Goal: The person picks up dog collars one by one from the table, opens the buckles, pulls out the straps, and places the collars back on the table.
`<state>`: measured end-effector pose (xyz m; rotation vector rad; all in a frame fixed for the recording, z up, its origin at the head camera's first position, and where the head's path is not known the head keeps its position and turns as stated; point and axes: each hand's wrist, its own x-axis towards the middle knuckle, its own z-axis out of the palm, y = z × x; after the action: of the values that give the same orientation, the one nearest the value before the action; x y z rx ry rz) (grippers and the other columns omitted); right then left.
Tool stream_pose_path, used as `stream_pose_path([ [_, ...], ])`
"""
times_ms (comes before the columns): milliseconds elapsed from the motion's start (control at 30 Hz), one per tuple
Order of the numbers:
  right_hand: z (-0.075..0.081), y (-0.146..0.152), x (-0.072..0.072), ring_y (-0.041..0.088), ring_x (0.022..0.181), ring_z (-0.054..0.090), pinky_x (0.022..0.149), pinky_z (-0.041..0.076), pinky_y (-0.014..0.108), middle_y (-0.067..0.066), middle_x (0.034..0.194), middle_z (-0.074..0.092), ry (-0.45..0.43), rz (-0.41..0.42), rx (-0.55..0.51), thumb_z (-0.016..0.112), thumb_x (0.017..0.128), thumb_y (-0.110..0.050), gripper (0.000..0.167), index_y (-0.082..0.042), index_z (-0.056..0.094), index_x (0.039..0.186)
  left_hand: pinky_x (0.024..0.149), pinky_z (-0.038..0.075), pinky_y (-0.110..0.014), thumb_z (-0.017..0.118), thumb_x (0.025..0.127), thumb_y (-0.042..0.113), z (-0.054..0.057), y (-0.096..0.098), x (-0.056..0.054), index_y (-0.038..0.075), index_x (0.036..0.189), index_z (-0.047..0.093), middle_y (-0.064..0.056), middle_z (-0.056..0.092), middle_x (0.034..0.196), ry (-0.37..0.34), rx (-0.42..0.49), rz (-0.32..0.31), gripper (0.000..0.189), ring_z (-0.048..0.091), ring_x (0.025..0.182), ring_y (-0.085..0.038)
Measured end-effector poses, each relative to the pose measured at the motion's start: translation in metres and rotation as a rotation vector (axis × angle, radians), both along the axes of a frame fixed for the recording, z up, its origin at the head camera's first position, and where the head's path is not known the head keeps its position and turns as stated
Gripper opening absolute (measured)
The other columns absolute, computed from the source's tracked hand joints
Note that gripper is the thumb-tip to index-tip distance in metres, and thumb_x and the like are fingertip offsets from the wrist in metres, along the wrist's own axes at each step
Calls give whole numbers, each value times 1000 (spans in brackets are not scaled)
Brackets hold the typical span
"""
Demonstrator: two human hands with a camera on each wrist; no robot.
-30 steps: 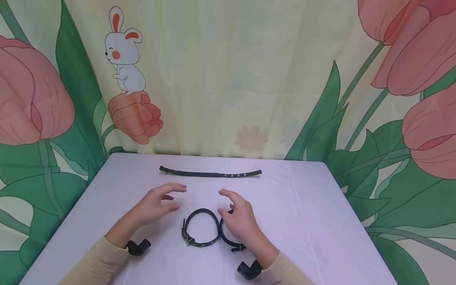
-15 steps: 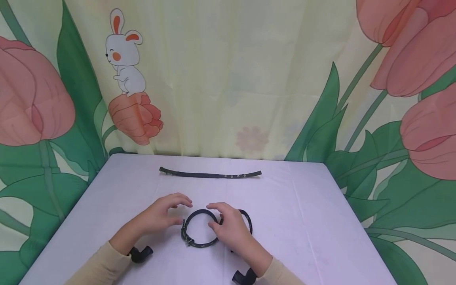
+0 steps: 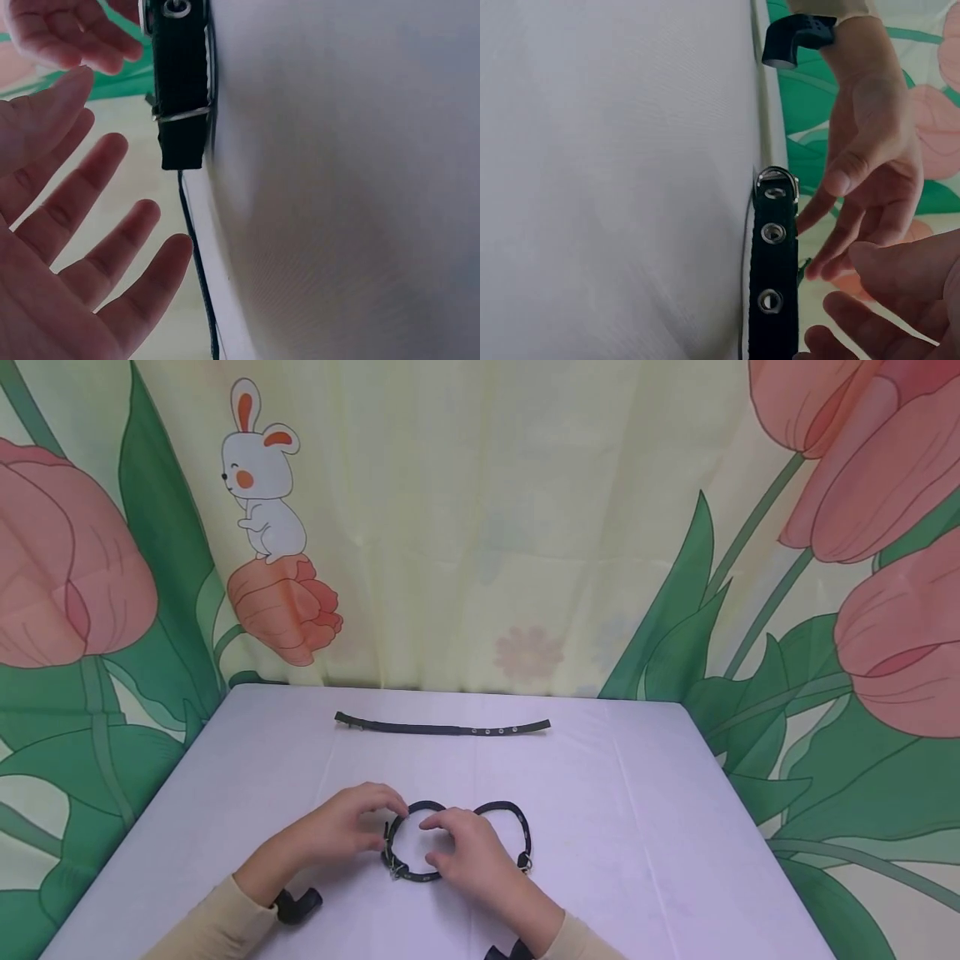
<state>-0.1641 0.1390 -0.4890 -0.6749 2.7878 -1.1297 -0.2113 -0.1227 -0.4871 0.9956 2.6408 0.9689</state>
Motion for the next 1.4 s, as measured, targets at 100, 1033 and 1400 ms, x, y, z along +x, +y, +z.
stream_pose_path([
  [100, -3, -2, 2, 17, 102, 68, 88, 56, 30, -5, 119, 76, 7, 16, 10, 85, 90, -10, 35, -19, 76, 123, 114, 51, -47, 88, 84, 2, 0, 0, 2, 21, 121, 75, 9, 73, 128, 16, -14, -14, 43, 64, 128, -22],
  [1033, -7, -20, 16, -5, 73, 53, 68, 48, 20, -16, 81, 65, 54, 65, 206, 91, 80, -9, 23, -22, 76, 91, 109, 53, -47, 88, 81, 1, -3, 7, 11, 24, 109, 79, 13, 74, 111, -64, -104, 29, 37, 63, 118, -14],
  [1400, -9, -15, 9, -4, 78, 59, 74, 54, 22, -12, 83, 70, 47, -11, 46, 83, 85, 3, 30, -20, 76, 103, 99, 55, -40, 86, 87, 4, -3, 5, 11, 21, 107, 78, 12, 72, 106, -50, -83, 58, 28, 63, 108, -12],
])
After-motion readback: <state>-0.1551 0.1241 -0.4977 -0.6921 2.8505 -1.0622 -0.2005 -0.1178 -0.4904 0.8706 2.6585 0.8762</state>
